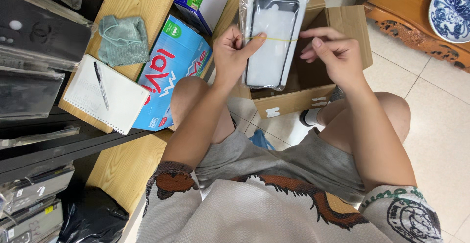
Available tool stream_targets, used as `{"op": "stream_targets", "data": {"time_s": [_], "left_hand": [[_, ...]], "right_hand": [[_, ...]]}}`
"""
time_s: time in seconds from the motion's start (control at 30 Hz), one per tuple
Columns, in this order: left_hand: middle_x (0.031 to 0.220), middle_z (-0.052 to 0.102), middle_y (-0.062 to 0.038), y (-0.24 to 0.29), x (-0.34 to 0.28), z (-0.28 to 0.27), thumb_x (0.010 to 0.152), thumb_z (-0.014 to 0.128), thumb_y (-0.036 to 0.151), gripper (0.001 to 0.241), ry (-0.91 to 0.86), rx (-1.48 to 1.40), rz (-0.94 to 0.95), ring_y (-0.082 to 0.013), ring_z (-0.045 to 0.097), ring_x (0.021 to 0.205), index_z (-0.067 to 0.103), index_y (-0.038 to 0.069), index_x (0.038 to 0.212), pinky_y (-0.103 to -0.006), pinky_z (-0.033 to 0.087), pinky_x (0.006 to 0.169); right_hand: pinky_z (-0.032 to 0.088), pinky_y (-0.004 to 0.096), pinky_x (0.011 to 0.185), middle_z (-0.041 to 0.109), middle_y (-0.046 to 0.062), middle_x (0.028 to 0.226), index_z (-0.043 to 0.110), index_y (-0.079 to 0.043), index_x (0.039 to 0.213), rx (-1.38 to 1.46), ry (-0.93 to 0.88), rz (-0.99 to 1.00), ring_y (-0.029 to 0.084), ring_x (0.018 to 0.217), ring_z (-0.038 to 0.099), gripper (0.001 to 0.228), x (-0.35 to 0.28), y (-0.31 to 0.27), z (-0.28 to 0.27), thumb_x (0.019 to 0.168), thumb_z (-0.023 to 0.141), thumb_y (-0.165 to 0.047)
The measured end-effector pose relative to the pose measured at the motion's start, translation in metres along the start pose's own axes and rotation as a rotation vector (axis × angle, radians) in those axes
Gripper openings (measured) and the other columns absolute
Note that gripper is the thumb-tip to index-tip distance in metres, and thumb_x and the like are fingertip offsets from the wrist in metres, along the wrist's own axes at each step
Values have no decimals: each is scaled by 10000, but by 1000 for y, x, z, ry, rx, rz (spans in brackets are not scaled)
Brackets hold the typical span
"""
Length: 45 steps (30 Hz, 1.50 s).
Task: The person wipes various phone cases with a cloth and places them into a cardboard box.
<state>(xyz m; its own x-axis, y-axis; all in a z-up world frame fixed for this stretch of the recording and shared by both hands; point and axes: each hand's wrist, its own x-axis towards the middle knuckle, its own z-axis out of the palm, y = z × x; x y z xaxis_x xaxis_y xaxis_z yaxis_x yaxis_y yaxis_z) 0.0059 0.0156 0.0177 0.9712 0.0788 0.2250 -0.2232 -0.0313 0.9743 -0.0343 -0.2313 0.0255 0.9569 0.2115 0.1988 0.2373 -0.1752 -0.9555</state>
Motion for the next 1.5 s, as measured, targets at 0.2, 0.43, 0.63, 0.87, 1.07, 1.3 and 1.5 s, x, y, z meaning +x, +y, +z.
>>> {"op": "stream_targets", "data": {"time_s": [0.2, 0.43, 0.63, 0.87, 1.07, 1.3, 1.5], "left_hand": [[625, 316, 80, 2, -3, 0, 776, 875, 210, 555, -79, 14, 43, -59, 280, 609, 336, 173, 650, -229, 247, 578], [627, 318, 73, 8, -11, 7, 770, 863, 347, 573, -240, 129, -12, -68, 277, 614, 329, 170, 661, -252, 241, 574], [658, 395, 75, -4, -6, 3, 799, 821, 394, 482, -337, 148, -57, -60, 345, 620, 403, 175, 699, -245, 295, 567], [1169, 700, -15, -4, 2, -4, 907, 656, 283, 278, -330, 91, -16, -111, 631, 976, 520, 124, 724, -251, 437, 783], [1128, 698, 129, 14, 6, -3, 958, 464, 567, 513, -216, 232, -143, -70, 692, 940, 757, 162, 1075, -218, 462, 778], [1038, 700, -6, 6, 15, -3, 1035, 337, 503, 627, -120, 104, 40, -209, 765, 848, 538, 91, 607, -312, 478, 824], [1155, 673, -2, 7, 17, -6, 1026, 443, 490, 442, -68, -21, -33, -105, 676, 849, 693, 126, 1045, -261, 593, 715]], "right_hand": [[656, 377, 857, 600, 215, 1324, 571, -9, 1168, 264, 85, 152, 320, 1025, 721, 331, 0, 16, -1, 1048, 599, -316], [632, 310, 756, 663, 28, 1237, 390, -182, 1348, 374, 41, 308, 133, 1075, 660, 480, 0, 31, 3, 977, 694, -203], [623, 269, 855, 712, 11, 1196, 543, -132, 1295, 366, 136, 328, 85, 1046, 679, 441, 3, 30, 5, 913, 762, -116], [610, 251, 742, 729, -23, 1142, 558, -149, 1285, 370, 189, 294, 71, 987, 693, 409, 6, 28, 7, 928, 757, -150], [618, 267, 745, 730, -28, 1117, 552, -142, 1291, 371, 192, 297, 80, 978, 694, 414, 10, 25, 12, 932, 757, -134], [635, 273, 715, 717, -53, 1055, 576, -163, 1276, 408, 303, 353, 69, 926, 682, 390, 22, 15, 18, 923, 743, -173], [530, 232, 701, 655, -101, 869, 560, -181, 1114, 382, 369, 325, 44, 830, 616, 273, 26, 26, 19, 921, 736, -103]]}}
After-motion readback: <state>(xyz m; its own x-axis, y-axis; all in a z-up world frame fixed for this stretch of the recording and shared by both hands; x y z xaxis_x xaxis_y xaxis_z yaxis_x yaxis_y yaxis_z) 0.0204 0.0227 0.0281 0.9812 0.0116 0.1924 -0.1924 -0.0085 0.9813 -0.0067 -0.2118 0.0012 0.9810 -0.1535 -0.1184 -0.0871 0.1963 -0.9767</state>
